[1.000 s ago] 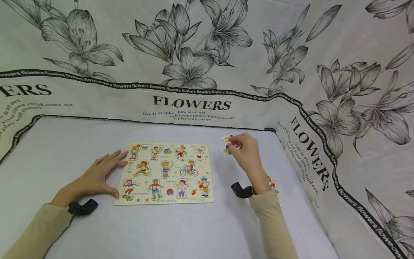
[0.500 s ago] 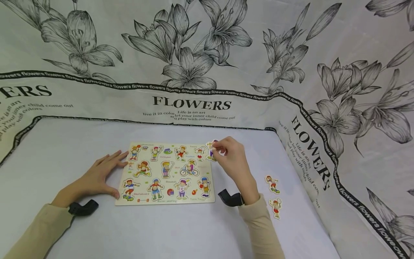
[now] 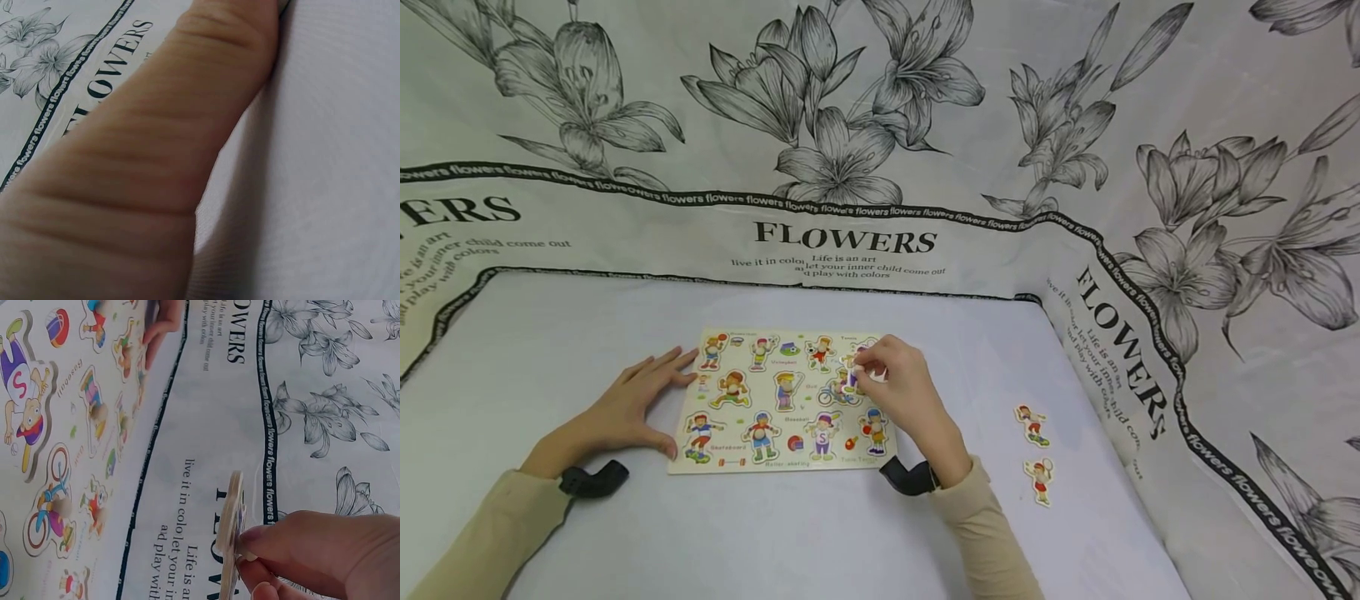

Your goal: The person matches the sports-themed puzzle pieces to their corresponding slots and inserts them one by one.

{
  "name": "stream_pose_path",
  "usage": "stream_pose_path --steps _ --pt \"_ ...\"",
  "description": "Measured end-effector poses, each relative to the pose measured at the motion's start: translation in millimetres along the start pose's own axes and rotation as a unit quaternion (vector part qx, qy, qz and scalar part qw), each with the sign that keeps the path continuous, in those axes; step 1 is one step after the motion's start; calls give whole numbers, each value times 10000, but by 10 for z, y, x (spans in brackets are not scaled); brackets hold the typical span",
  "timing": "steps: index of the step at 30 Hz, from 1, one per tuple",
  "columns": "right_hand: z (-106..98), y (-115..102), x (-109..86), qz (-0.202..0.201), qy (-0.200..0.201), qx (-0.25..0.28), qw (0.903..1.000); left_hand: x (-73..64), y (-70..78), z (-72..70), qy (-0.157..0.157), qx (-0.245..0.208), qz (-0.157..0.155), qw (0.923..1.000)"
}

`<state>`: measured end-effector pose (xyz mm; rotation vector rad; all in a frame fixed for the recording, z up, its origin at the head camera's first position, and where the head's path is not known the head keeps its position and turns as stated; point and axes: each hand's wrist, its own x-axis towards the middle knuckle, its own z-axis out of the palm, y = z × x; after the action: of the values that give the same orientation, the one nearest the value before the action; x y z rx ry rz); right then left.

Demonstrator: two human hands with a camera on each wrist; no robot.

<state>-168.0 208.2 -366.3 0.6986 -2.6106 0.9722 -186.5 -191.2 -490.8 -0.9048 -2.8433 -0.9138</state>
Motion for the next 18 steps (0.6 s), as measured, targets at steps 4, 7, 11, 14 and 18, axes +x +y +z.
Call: stream_pose_path --steps 4,7,11,14,18 --pt "70 -17 -6 57 -296 22 9995 -3 -8 11 -26 -3 -23 10000" --pt "107 -28 -6 150 -524 7 9985 -3 -18 16 -22 14 -15 10000" --pt "146 -36 -10 210 -736 46 9971 3 -25 16 9 49 58 10000" --pt "178 -46 -10 258 -935 84 9952 0 -28 16 19 63 74 10000" --pt "223 -44 -12 311 -1238 53 9918 1 -31 22 -5 52 40 10000"
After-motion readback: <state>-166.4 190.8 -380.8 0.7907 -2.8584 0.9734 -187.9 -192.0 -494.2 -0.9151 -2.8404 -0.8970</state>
